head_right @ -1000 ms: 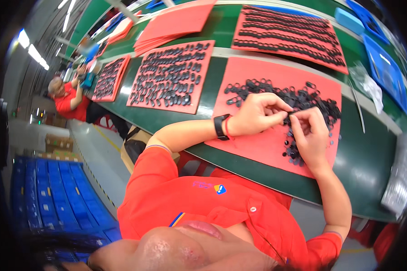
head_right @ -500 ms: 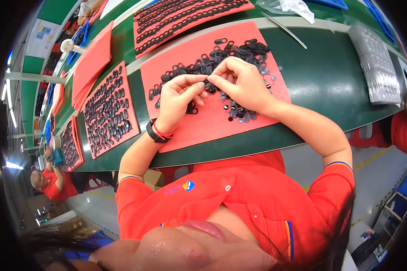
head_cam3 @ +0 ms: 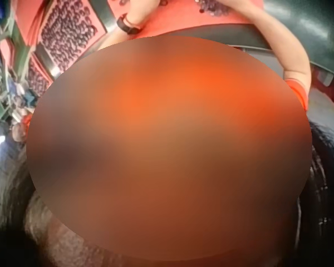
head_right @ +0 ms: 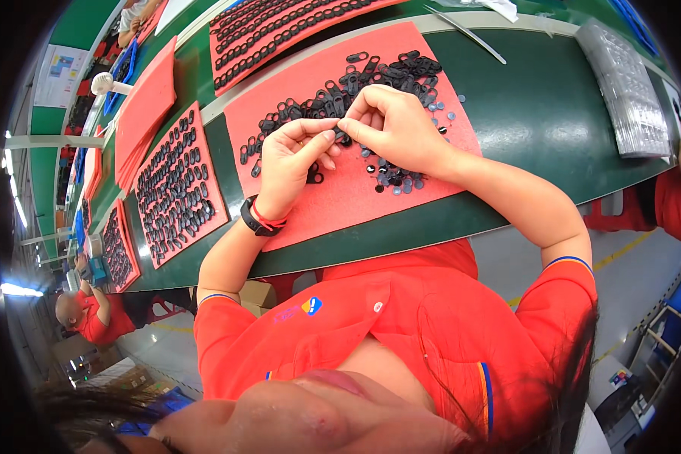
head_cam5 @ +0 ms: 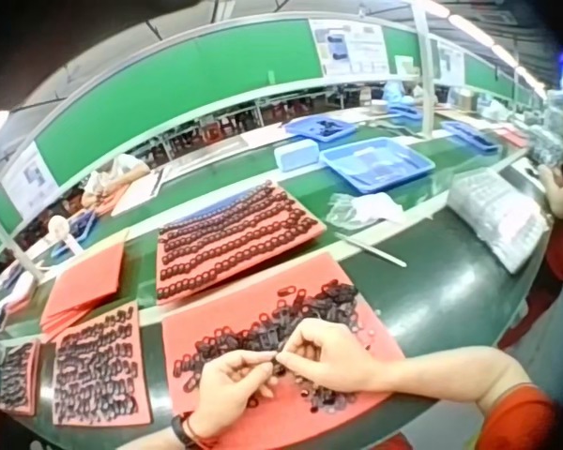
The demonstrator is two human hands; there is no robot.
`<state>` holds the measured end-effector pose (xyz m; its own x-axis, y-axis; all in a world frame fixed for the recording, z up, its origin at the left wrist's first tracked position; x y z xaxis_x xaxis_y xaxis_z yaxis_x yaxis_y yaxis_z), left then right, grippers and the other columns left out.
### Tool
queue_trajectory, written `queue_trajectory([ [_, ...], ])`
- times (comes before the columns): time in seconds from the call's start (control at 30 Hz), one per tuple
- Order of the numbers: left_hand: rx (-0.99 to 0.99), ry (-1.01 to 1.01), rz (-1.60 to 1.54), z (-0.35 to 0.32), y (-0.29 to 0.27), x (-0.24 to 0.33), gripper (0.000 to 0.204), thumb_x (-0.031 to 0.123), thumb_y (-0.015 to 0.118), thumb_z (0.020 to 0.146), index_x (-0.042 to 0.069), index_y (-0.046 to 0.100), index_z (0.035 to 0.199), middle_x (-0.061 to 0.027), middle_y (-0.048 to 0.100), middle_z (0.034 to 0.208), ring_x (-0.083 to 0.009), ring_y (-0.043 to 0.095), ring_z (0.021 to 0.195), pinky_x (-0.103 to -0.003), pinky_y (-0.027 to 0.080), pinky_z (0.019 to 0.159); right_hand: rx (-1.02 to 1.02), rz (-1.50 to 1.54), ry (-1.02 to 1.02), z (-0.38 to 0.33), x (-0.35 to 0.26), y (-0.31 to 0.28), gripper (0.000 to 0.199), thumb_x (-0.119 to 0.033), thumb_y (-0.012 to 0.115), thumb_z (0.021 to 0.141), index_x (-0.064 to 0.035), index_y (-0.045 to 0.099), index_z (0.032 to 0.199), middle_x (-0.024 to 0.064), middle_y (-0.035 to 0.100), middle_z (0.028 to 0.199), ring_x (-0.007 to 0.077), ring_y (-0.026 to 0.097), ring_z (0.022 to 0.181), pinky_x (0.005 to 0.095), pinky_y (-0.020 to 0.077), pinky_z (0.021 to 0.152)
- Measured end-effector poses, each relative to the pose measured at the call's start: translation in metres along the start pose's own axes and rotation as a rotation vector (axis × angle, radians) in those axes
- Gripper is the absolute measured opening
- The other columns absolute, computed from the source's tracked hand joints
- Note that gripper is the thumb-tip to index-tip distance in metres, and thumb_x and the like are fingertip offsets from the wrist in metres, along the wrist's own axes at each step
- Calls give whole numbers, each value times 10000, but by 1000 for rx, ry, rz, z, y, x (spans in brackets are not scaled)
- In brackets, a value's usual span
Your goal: The person assembles components by inserting small circular pieces into black tags by hand and places the assembled items onto a foam board.
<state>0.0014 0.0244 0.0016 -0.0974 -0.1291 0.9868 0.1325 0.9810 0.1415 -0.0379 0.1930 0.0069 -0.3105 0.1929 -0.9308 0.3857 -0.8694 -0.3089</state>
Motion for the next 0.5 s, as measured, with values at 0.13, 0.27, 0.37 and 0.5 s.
queue_trajectory([
  [0.13, 11, 15, -18, 0, 1, -1, 171, 24, 568, 830, -57, 595, 978, -81, 623, 726, -79, 581, 591, -175, 467, 511, 8, -17, -9, 0, 1, 1, 161, -158, 638, 803, -25, 555, 765, -3, 549, 641, 38, 498, 526, 192, 371, 463],
  [0.27, 18, -7, 16, -2, 2, 3, 162, 13, 571, 823, -54, 599, 968, -80, 622, 725, -77, 579, 584, -173, 469, 502, 59, -78, -82, -3, -4, 3, 165, -130, 644, 793, -20, 544, 720, 10, 533, 673, 51, 518, 558, 201, 392, 483],
  [0.37, 14, -3, 10, -2, 2, 2, 151, 9, 572, 821, -53, 603, 954, -76, 619, 719, -74, 577, 577, -170, 464, 485, 78, -88, -92, -4, -2, 4, 173, -126, 646, 791, -20, 535, 710, 9, 521, 677, 55, 523, 569, 205, 399, 489],
  [0.5, 21, 18, 6, -2, 1, 3, 142, 14, 575, 821, -48, 609, 945, -68, 615, 709, -68, 572, 568, -167, 460, 476, 130, -33, -95, 0, -1, 2, 153, -138, 645, 799, -22, 549, 772, 3, 535, 696, 54, 524, 576, 202, 401, 488],
])
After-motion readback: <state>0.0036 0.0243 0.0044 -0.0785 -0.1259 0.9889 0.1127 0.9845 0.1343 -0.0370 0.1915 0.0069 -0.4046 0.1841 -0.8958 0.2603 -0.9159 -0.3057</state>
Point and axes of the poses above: each hand's wrist, its own z-axis towards the middle knuckle, its own y-axis out of the palm, x = y × z, the point moved 2 cm from there along z, towards the middle knuckle
